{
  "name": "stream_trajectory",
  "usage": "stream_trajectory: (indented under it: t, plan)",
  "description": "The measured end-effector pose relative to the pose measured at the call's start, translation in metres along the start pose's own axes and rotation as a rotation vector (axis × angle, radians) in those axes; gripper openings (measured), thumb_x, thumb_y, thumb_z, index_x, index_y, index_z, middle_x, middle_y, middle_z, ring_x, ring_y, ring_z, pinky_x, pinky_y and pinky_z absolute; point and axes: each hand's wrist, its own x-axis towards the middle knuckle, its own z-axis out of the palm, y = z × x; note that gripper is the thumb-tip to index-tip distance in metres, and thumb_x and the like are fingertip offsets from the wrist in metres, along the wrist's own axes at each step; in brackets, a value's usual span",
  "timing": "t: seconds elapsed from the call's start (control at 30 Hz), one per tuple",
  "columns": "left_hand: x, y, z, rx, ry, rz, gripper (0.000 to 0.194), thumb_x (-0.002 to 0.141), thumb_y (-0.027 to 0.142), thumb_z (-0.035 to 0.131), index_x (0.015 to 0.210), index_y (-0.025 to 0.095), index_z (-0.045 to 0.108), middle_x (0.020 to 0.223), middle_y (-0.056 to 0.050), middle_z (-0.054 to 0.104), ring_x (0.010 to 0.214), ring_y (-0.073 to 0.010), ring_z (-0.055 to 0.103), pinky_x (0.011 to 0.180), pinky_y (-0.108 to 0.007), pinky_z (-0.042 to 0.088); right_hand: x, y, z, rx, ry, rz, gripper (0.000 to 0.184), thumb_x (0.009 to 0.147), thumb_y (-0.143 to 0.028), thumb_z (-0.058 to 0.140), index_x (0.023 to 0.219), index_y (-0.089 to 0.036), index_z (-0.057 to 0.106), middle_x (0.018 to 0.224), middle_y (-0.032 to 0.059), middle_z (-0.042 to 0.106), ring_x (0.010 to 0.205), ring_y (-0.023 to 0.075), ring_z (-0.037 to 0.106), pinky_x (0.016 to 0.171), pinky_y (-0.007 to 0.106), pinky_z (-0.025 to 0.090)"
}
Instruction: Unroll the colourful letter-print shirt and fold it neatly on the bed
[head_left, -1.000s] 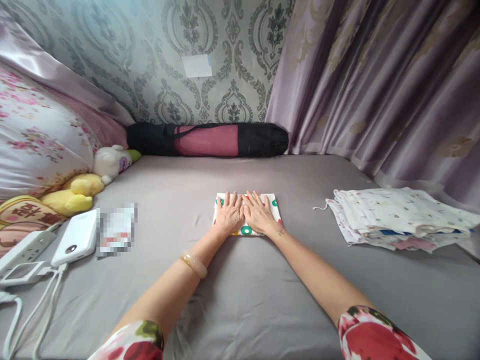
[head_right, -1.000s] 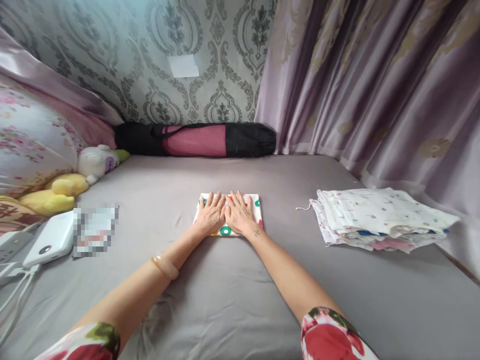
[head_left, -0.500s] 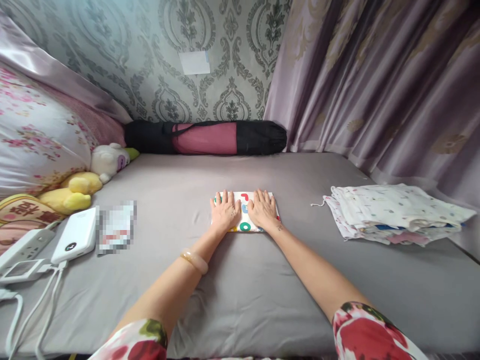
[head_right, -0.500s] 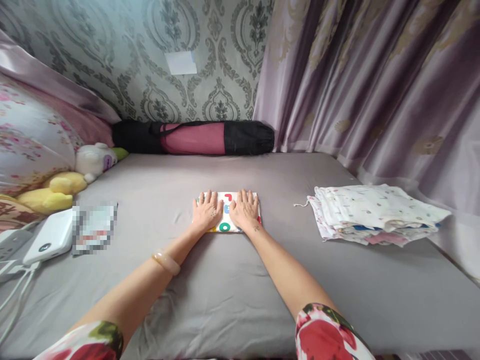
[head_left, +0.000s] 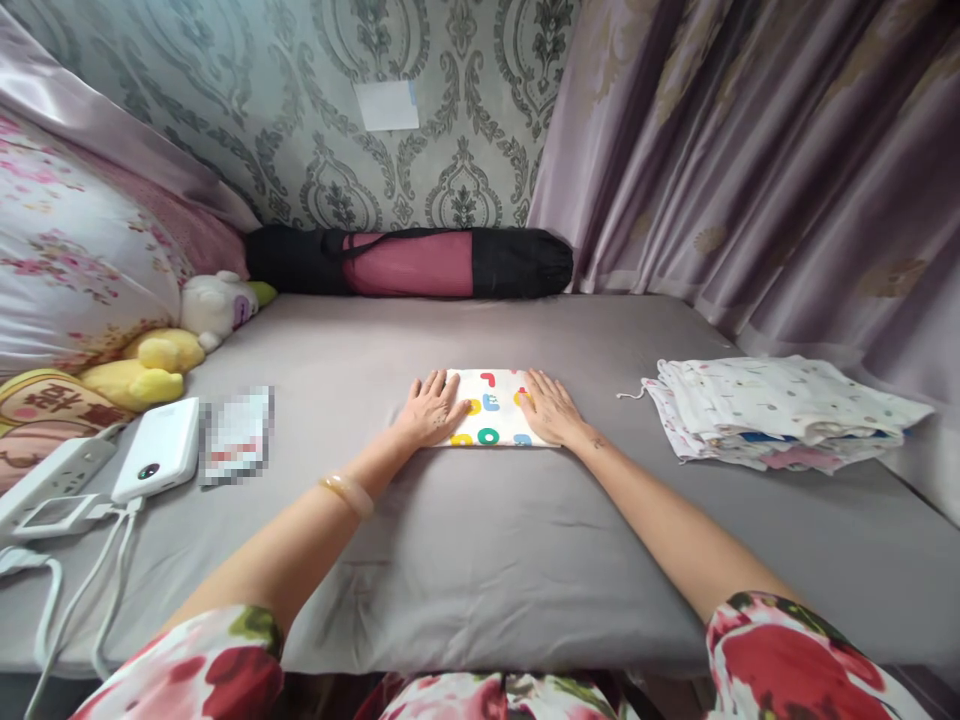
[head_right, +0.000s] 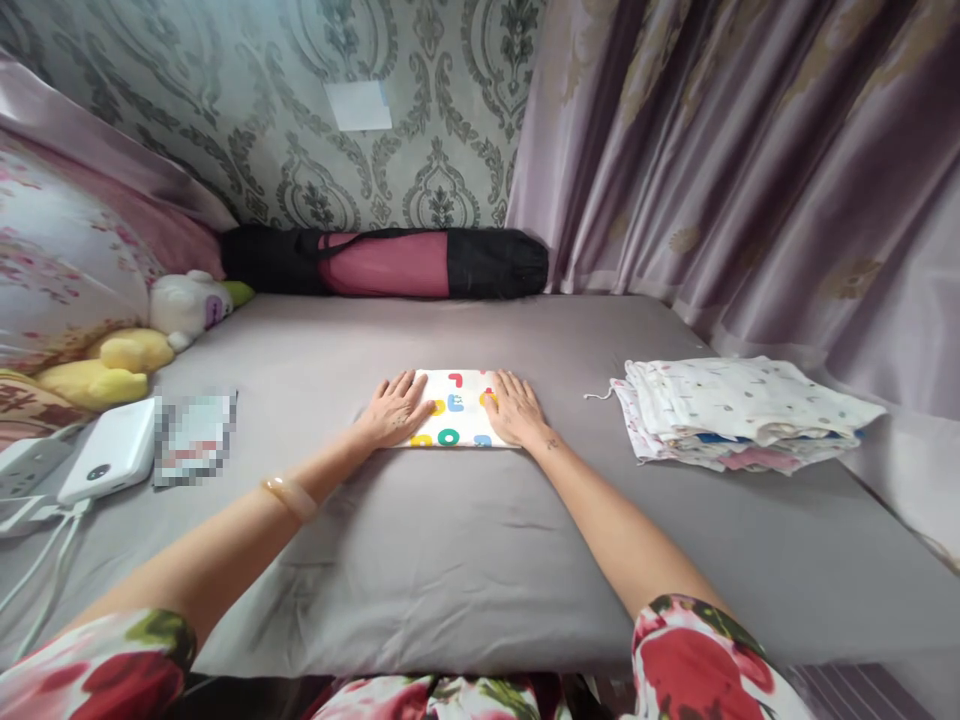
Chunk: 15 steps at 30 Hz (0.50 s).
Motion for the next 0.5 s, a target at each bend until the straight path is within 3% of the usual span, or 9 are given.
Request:
stream_trajectory:
  t: [0.17, 0.27, 0.4, 0.5]
  plan:
    - [0.001, -0.018, 0.002, 0.037, -0.024, 0.107, 0.069, 0.098, 0.058, 0.017, 0.152, 0.015, 0.024, 0.158, -0.018, 0.026, 0.146, -0.0313, 0.023, 0.115, -0.050, 0.020, -0.001, 0.016, -0.001, -0.005, -0.019, -0.090, 0.062, 0.101, -0.038, 0.019, 0.153, -0.006, 0.026, 0.159, 0.0107, 0.020, 0.146, 0.0228, 0.016, 0.120, 0.040, 0.015]
    - [0.002, -0.013, -0.004, 0.068, -0.047, 0.101, 0.066, 0.099, 0.054, 0.021, 0.151, 0.014, 0.027, 0.157, -0.019, 0.029, 0.146, -0.0317, 0.024, 0.115, -0.053, 0.020, -0.003, 0.012, -0.007, -0.016, -0.035, -0.082, 0.060, 0.100, -0.035, 0.021, 0.153, -0.005, 0.027, 0.158, 0.0113, 0.022, 0.146, 0.0237, 0.018, 0.119, 0.043, 0.016]
    - [-0.002, 0.026, -0.013, 0.091, 0.026, -0.061, 0.056, 0.101, 0.042, 0.022, 0.140, 0.009, 0.043, 0.154, -0.021, 0.033, 0.146, -0.0331, 0.024, 0.114, -0.057, 0.021, -0.006, -0.022, -0.012, -0.051, 0.067, 0.043, 0.056, 0.099, -0.027, 0.025, 0.149, -0.004, 0.034, 0.156, 0.0150, 0.028, 0.144, 0.0272, 0.021, 0.119, 0.049, 0.013]
    - [-0.007, 0.060, -0.009, 0.060, 0.105, -0.114, 0.054, 0.101, 0.034, 0.021, 0.141, 0.004, 0.043, 0.154, -0.021, 0.034, 0.146, -0.0315, 0.024, 0.117, -0.052, 0.019, -0.010, -0.054, -0.007, -0.036, 0.166, 0.056, 0.055, 0.099, -0.025, 0.027, 0.149, -0.003, 0.034, 0.156, 0.0148, 0.028, 0.145, 0.0265, 0.019, 0.119, 0.046, 0.013]
